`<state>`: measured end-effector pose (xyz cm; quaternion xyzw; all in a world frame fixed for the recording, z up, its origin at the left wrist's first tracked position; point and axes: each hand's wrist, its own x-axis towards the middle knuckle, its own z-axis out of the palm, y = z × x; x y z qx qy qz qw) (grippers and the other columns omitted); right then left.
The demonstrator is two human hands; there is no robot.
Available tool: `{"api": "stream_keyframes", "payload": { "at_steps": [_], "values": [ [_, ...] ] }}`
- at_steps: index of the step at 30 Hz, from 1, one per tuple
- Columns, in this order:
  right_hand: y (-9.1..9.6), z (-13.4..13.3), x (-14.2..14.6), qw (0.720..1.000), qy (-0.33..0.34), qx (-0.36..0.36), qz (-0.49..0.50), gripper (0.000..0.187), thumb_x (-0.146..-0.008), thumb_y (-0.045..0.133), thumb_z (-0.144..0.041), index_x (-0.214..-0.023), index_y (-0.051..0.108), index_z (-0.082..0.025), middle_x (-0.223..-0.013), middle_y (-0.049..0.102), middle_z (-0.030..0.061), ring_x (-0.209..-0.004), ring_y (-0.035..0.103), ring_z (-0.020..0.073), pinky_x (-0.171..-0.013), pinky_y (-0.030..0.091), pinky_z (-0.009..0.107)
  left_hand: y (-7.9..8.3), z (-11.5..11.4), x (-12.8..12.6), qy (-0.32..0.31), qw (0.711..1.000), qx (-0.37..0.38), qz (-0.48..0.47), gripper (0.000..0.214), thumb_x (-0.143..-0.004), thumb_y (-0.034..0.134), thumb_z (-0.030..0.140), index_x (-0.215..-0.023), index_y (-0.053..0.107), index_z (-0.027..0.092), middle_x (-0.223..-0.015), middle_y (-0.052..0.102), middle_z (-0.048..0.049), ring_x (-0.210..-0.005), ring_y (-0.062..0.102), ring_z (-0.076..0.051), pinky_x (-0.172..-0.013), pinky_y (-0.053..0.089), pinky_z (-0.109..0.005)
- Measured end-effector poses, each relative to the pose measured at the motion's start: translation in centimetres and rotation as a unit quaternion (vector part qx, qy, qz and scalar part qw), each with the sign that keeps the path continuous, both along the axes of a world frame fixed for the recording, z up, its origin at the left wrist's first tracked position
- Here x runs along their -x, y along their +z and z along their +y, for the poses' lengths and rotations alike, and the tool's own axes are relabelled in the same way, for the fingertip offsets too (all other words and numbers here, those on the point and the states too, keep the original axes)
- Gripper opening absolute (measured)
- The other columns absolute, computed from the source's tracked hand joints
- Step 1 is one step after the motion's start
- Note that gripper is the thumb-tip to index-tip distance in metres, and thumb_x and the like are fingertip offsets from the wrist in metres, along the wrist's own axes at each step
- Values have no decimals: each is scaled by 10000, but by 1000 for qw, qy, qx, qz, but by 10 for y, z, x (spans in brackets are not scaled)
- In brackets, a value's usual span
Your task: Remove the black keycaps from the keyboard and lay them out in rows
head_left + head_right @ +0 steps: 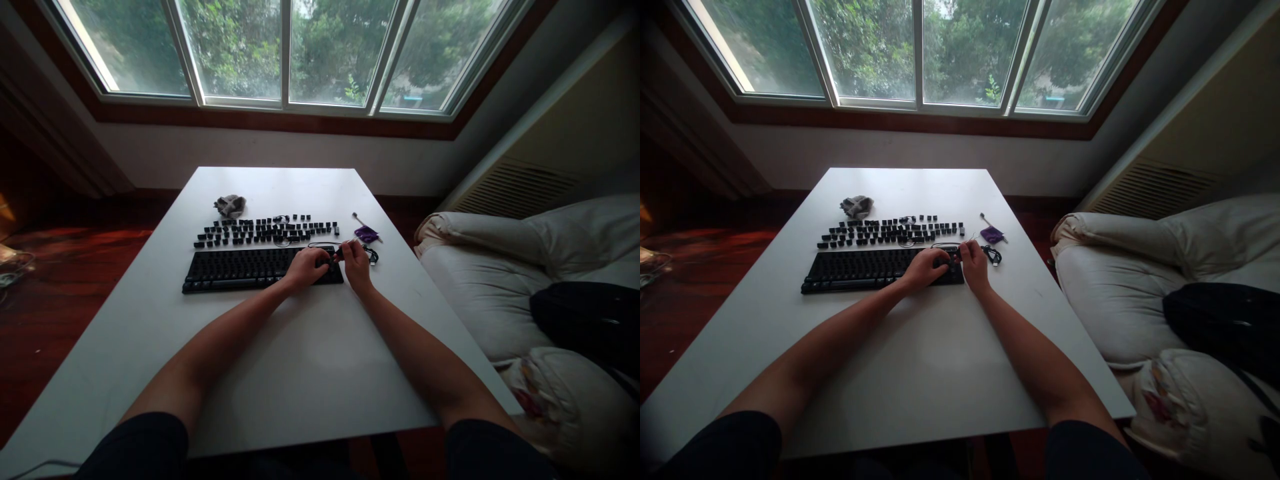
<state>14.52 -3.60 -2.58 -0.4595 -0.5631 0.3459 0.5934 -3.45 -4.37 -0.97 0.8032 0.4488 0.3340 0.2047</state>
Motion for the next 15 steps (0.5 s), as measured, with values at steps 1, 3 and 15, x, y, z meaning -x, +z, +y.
{"api": "stream_keyframes", "payload": {
  "at_steps": [1, 3, 15],
  "values": [
    [0, 1, -1, 1000, -2, 2, -5, 380, -922, 579, -619, -858, 545, -246, -719, 616, -13, -604, 615, 158, -619, 541, 302, 0, 0, 0, -10, 999, 18, -24, 196, -825, 663, 210, -1013, 715, 233, -1003, 734, -24, -950, 656, -213, -891, 521, -342],
    [-2, 3, -3, 1000, 0, 11, -2, 401, -915, 580, -640, -852, 553, -244, -658, 589, -26, -547, 581, 148, -572, 511, 291, -1, 0, 0, -27, 996, 52, -68, 206, -817, 655, 206, -1015, 710, 224, -978, 739, -15, -913, 670, -190, -857, 533, -310],
    [-10, 11, -5, 997, 30, 67, 34, 458, -887, 601, -671, -773, 516, -236, -554, 543, -41, -443, 491, 123, -439, 404, 256, -1, -2, 1, -88, 996, -4, -32, 339, -863, 633, 169, -1191, 684, 240, -1059, 725, -41, -985, 644, -202, -928, 510, -343]
  ]
}}
